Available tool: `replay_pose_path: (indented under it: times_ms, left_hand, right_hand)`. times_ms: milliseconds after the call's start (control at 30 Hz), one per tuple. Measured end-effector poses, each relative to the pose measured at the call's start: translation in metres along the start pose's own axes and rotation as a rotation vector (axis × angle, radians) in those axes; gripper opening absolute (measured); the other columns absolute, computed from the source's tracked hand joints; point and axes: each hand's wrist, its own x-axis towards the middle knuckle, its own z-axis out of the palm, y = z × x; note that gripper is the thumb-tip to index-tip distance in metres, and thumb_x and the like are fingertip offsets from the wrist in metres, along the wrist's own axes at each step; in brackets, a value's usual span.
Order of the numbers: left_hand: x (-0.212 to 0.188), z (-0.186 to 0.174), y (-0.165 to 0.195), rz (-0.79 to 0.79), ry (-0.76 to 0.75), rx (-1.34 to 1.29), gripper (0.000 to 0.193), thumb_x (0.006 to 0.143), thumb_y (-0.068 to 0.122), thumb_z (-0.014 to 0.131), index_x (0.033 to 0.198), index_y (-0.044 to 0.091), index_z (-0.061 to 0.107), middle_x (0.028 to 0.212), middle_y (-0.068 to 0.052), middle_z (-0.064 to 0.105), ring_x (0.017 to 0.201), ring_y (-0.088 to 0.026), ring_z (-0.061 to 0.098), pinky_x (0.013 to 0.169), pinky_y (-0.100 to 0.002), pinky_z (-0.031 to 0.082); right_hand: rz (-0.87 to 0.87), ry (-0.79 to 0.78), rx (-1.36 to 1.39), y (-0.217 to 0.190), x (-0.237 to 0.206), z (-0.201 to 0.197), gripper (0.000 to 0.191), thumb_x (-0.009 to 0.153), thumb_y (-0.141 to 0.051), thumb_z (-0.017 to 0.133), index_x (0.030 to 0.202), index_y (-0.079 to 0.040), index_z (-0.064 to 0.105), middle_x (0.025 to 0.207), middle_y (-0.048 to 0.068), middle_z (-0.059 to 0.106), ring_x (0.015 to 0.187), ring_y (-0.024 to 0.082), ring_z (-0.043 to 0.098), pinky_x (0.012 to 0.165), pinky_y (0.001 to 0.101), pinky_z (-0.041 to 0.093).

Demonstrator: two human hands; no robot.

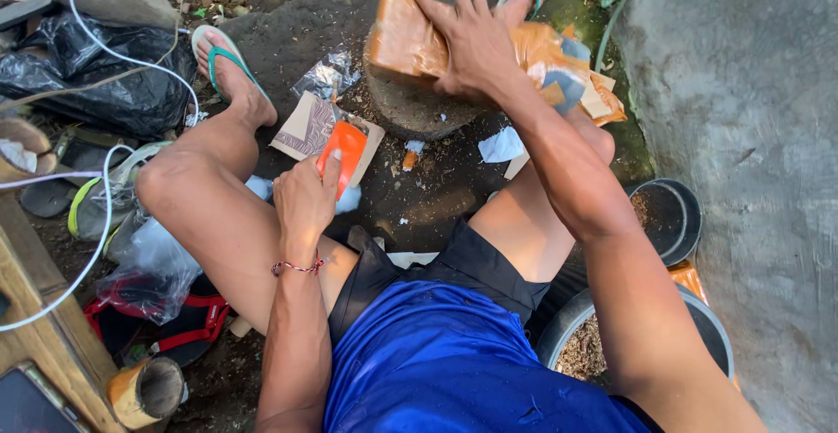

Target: The person places white cotton-like material into a small wooden frame, then covers it with a cardboard sheet. They secure the cardboard to the frame using orange adhesive tape, wrapping it around the edges and smoothing it down. The person uses a utility knife to trim excess tape and cardboard, then continues taping the remaining sides to form a sealed box.

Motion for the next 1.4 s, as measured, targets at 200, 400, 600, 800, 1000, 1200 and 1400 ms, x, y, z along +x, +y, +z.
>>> replay_pose_path:
  times_ms: [200, 400, 600, 800, 1000, 1200, 1400]
  left_hand:
    - [0.0, -0.006, 0.003, 0.001, 0.115, -0.208, 0.049, 0.106, 0.041, 0.053, 0.083, 0.0, 0.07, 0.072, -0.025, 0.065, 0.071, -0.045, 0.065, 0.067, -0.052, 0.048]
    - [0.004, 0.001, 0.022, -0.068, 0.116, -0.452, 0.049, 0.106, 0.045, 0.051, 0.101, 0.0, 0.069, 0.066, -0.022, 0.061, 0.058, -0.035, 0.061, 0.059, -0.043, 0.044]
    - [-0.003, 0.018, 0.035, 0.107, 0.083, -0.595, 0.053, 0.106, 0.05, 0.047, 0.112, 0.002, 0.069, 0.076, -0.02, 0.065, 0.067, -0.034, 0.062, 0.064, -0.043, 0.048]
    - [-0.008, 0.031, 0.034, 0.249, 0.065, -0.482, 0.054, 0.109, 0.052, 0.046, 0.103, 0.001, 0.064, 0.085, -0.021, 0.062, 0.088, -0.041, 0.053, 0.083, -0.048, 0.044]
    - [-0.013, 0.035, 0.033, 0.283, 0.06, -0.469, 0.055, 0.107, 0.054, 0.046, 0.103, 0.001, 0.064, 0.084, -0.019, 0.062, 0.087, -0.038, 0.049, 0.084, -0.047, 0.044]
    - [-0.009, 0.039, 0.038, 0.282, 0.04, -0.465, 0.057, 0.107, 0.056, 0.046, 0.107, 0.002, 0.065, 0.088, -0.018, 0.064, 0.089, -0.037, 0.051, 0.088, -0.046, 0.043]
    - [-0.004, 0.029, 0.052, 0.268, 0.022, -0.492, 0.062, 0.105, 0.059, 0.042, 0.116, 0.003, 0.067, 0.085, -0.017, 0.065, 0.083, -0.033, 0.052, 0.096, -0.047, 0.04]
  right_hand:
    - [0.066, -0.063, 0.068, 0.011, -0.004, 0.049, 0.142, 0.061, -0.056, 0.094, 0.173, -0.026, 0.013, 0.135, 0.022, 0.049, 0.123, 0.046, 0.051, 0.105, 0.0553, 0.043]
    - [0.004, 0.091, 0.136, 0.013, -0.011, 0.042, 0.14, 0.062, -0.077, 0.091, 0.164, -0.019, 0.015, 0.155, 0.027, 0.035, 0.138, 0.05, 0.039, 0.112, 0.0602, 0.031]
    - [0.012, 0.246, 0.346, -0.002, -0.022, 0.014, 0.1, 0.094, -0.057, 0.082, 0.164, -0.007, 0.031, 0.156, 0.026, 0.041, 0.141, 0.045, 0.044, 0.118, 0.053, 0.036]
    - [0.114, 0.145, 1.15, -0.015, -0.025, 0.018, 0.047, 0.111, -0.037, 0.061, 0.138, 0.001, 0.066, 0.13, 0.014, 0.072, 0.119, 0.017, 0.065, 0.105, 0.0344, 0.05]
    - [0.284, -0.203, 1.688, -0.014, -0.034, 0.028, 0.042, 0.105, -0.032, 0.07, 0.119, 0.007, 0.075, 0.111, 0.013, 0.078, 0.089, 0.012, 0.069, 0.079, 0.0273, 0.057]
    - [0.429, -0.361, 2.069, -0.01, -0.031, 0.029, 0.032, 0.097, -0.024, 0.069, 0.115, 0.003, 0.07, 0.112, 0.014, 0.076, 0.098, 0.018, 0.076, 0.091, 0.0346, 0.061]
    - [0.278, -0.337, 2.118, -0.011, -0.012, 0.042, 0.015, 0.097, -0.01, 0.073, 0.107, 0.001, 0.072, 0.108, 0.01, 0.076, 0.098, 0.017, 0.073, 0.096, 0.0335, 0.057]
